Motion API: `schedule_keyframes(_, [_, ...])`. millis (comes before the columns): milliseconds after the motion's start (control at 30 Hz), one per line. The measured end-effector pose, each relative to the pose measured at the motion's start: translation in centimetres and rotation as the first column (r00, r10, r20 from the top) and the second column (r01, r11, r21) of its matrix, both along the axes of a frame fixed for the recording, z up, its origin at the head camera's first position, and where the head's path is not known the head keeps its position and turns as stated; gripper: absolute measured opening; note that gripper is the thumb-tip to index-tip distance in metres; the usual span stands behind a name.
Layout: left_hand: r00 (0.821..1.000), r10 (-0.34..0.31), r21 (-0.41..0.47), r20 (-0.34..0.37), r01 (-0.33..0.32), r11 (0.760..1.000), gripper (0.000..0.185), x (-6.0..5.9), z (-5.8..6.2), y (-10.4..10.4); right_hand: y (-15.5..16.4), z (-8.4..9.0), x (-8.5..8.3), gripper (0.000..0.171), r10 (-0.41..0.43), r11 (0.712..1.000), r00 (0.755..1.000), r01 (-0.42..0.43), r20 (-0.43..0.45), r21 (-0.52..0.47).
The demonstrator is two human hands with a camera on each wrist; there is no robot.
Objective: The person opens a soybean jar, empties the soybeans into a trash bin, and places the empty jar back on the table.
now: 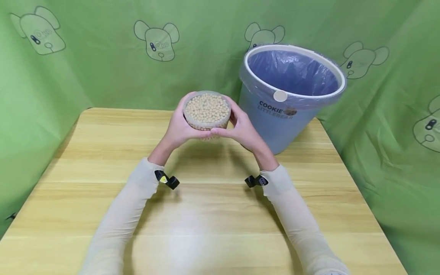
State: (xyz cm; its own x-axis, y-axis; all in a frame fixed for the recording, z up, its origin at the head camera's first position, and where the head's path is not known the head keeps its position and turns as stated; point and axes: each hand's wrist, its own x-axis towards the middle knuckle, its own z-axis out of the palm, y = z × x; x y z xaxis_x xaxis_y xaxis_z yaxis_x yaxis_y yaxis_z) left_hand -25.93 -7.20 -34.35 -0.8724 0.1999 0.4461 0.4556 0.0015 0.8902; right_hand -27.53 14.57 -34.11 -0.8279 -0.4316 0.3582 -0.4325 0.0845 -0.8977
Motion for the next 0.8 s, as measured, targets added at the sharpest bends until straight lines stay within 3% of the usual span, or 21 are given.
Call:
schedule_keyframes(200, [0.999, 0.031, -0.011, -0.041, -0.032, 0.999, 0.119, -1.6, -2.2, 0.2, -0.6, 0.6, 0.5, 0.101, -0.114, 0.993, 0.993, 0.114, 0.007, 0.028])
schedule_keyframes(300, [0.997, 0.061, -0.015, -0.048, -0.061, 0.998, 0.122, -1.4, -2.2, 0.5, -0.9, 1.0, 0.8, 0.106, -0.183, 0.98, 0.983, 0.183, -0.009, 0.073])
schedule_keyframes(400, [0.991, 0.118, -0.026, -0.064, -0.12, 0.992, 0.123, -1.2, -2.2, 0.7, -1.6, 1.4, 1.1, 0.113, -0.28, 0.94, 0.957, 0.289, -0.071, 0.181])
schedule_keyframes(500, [0.981, 0.181, -0.051, -0.071, -0.185, 0.981, 0.124, -0.9, -2.3, 1.1, -2.4, 1.8, 1.3, 0.122, -0.359, 0.875, 0.924, 0.383, -0.134, 0.295])
schedule_keyframes(600, [0.972, 0.222, -0.078, -0.075, -0.228, 0.971, 0.125, -0.7, -2.4, 1.5, -3.2, 2.1, 1.5, 0.129, -0.4, 0.825, 0.901, 0.433, -0.165, 0.362])
schedule_keyframes(700, [0.97, 0.235, -0.101, -0.067, -0.241, 0.965, 0.126, -0.5, -2.4, 1.8, -3.7, 2.3, 1.7, 0.13, -0.424, 0.793, 0.886, 0.464, -0.188, 0.396])
schedule_keyframes(800, [0.971, 0.236, -0.112, -0.048, -0.24, 0.964, 0.128, -0.2, -2.3, 1.9, -3.8, 2.5, 2.0, 0.127, -0.431, 0.777, 0.874, 0.486, -0.225, 0.4])
